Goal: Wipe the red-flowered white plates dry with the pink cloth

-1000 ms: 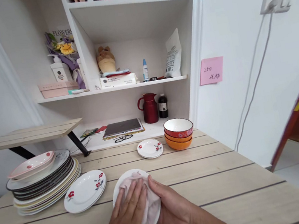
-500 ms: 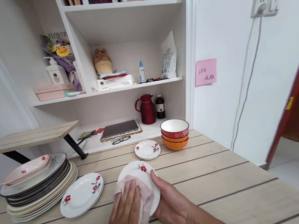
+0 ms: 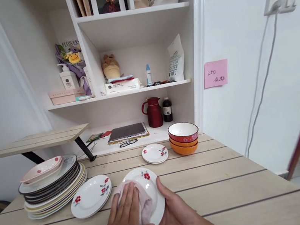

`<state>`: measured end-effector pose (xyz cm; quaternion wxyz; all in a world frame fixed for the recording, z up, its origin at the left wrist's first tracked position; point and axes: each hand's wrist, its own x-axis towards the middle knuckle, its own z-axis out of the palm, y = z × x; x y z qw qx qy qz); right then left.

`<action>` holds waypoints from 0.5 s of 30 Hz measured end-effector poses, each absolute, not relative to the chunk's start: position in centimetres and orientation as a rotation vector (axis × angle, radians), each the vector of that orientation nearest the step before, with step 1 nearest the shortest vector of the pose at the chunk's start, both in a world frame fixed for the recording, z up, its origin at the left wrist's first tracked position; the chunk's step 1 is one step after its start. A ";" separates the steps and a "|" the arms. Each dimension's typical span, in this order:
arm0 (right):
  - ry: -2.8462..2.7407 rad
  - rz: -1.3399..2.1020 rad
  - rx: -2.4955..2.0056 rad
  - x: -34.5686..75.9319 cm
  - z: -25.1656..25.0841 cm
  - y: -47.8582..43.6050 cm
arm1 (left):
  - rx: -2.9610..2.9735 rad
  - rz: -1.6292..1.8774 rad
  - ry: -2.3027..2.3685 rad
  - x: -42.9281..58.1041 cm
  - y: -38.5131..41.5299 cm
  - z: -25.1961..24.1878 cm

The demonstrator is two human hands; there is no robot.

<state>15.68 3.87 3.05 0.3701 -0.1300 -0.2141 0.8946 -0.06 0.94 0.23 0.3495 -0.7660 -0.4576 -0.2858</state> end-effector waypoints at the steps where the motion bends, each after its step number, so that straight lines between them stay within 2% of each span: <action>1: -0.541 2.286 -0.334 16.0 3.1 4.1 | -2.005 -0.757 -1.103 0.0 1.1 0.1; 6: -0.535 2.340 -0.312 16.7 3.4 4.5 | -2.072 -0.788 -0.739 1.4 1.2 -0.1; 15: -0.508 2.423 -0.543 15.7 2.0 3.3 | -2.273 -0.763 -0.730 1.1 0.7 1.5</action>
